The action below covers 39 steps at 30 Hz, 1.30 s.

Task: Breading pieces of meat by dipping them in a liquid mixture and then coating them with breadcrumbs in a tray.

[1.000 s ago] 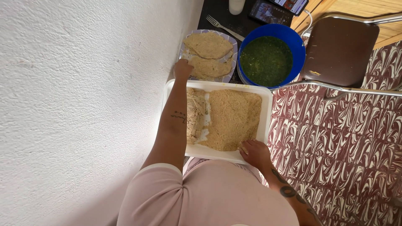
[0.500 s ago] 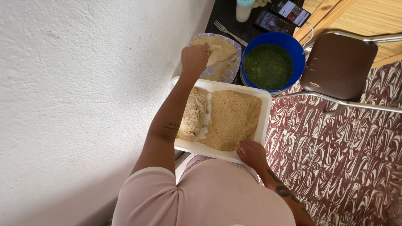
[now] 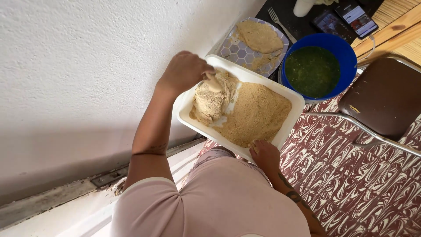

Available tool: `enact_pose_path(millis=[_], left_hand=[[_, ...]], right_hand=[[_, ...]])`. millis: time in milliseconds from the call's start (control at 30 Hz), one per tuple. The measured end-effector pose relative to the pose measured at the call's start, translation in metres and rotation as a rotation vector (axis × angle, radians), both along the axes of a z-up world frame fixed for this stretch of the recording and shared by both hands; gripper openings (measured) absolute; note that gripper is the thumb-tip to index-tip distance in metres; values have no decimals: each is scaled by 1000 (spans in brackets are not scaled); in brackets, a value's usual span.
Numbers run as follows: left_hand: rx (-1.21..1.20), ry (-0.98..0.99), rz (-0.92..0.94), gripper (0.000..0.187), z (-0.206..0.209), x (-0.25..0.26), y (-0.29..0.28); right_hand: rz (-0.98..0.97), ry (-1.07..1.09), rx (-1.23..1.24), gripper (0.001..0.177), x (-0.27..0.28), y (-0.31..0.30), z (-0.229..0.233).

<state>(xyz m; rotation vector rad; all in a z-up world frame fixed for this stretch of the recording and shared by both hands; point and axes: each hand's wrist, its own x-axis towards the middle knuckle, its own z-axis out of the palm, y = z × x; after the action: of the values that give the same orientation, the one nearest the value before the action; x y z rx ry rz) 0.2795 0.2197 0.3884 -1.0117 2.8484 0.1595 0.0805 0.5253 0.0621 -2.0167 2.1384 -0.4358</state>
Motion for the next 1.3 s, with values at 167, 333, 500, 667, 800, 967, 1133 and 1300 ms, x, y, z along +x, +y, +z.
enact_pose_path(millis=[167,333,500,667,800,967,1133,1300], left_hand=[[245,-229,117,24,-16,27,26],[321,-306,123,32,-115,26,-23],[166,-246,109,41,-220,18,-70],[-119,276,192,60,-247,5,-8],[-188,212,156,68,-328,18,16],[-162,307,138,65,-328,19,18],[-86,643,23,60,-282,-38,-35],[-83,814,105,61,-326,-130,-167]], right_hand=[[-3,-52,-3,29,-1,1,-7],[-14,-38,26,27,-1,-1,-2],[-26,-38,12,30,2,-3,1],[-38,-40,8,28,3,-6,10],[-55,-5,45,28,3,-2,4],[-52,-29,84,29,2,-4,5],[-72,-25,60,31,1,0,-12],[-125,46,-39,27,7,4,-19]])
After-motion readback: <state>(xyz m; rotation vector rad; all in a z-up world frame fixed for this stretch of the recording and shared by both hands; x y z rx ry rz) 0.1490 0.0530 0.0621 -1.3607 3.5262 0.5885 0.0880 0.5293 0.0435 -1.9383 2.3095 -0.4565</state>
